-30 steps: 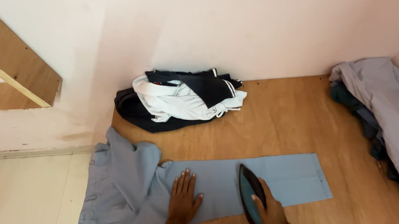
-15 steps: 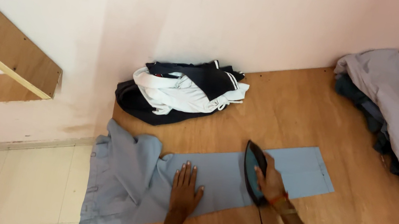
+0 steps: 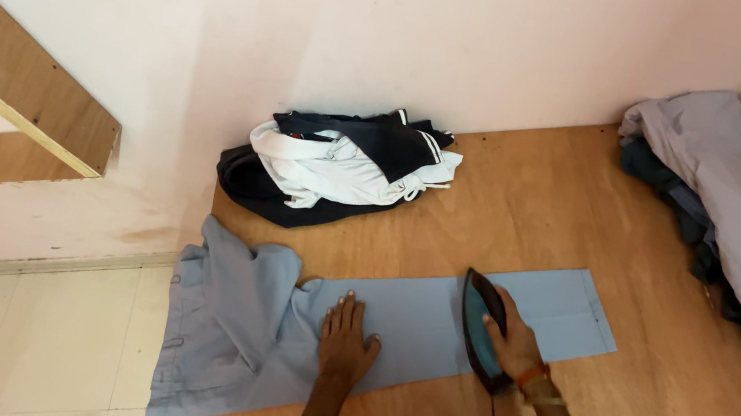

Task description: The person irons a light blue pair of trousers on a wooden table. They use a steam iron to smooth the fabric, repeatedly moving the iron back and forth along the length of the garment while holding it flat with their other hand.

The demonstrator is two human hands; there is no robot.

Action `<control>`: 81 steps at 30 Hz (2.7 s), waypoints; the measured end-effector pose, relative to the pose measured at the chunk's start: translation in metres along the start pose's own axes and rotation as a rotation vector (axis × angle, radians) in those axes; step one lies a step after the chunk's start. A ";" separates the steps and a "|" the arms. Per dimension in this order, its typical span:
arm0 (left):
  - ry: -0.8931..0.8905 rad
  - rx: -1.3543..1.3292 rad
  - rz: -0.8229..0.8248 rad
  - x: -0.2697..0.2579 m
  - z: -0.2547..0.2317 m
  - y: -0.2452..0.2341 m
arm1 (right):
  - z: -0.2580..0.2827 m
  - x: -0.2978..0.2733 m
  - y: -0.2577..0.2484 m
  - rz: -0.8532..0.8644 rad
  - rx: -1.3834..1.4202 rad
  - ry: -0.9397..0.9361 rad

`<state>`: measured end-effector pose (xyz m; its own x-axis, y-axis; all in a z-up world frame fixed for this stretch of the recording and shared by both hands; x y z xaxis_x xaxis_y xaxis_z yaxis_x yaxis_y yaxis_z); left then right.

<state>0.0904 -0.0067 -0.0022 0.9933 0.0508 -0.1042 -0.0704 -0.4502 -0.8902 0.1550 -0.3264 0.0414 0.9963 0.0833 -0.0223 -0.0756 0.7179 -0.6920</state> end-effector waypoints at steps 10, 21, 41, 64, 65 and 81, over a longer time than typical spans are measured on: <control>-0.064 0.050 0.179 0.001 0.000 0.011 | -0.026 -0.071 -0.046 -0.093 -0.122 0.198; -0.130 0.005 0.248 -0.002 -0.005 0.005 | -0.059 0.049 -0.045 -0.171 -0.079 0.117; -0.098 0.019 0.252 -0.008 -0.014 -0.004 | -0.048 -0.033 -0.070 -0.160 -0.048 0.118; -0.102 -0.023 0.324 -0.007 -0.015 -0.007 | -0.062 0.020 -0.069 -0.121 -0.022 0.083; -0.106 -0.014 0.329 -0.008 -0.014 -0.007 | -0.057 0.007 -0.071 -0.140 -0.011 0.040; -0.095 -0.033 0.290 -0.007 -0.014 -0.008 | -0.043 -0.005 -0.078 -0.142 -0.048 0.103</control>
<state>0.0853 -0.0158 0.0120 0.9189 -0.0015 -0.3946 -0.3453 -0.4870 -0.8023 0.1578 -0.4125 0.0647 0.9960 -0.0889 0.0060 0.0653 0.6835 -0.7270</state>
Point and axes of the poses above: each hand's wrist, its own x-axis towards the middle knuckle, its own y-axis out of the palm, z = x × y, the point moved 8 cm from there along x, towards the middle knuckle, and after that the axes turned 7 degrees about -x, right-handed, at the moved point
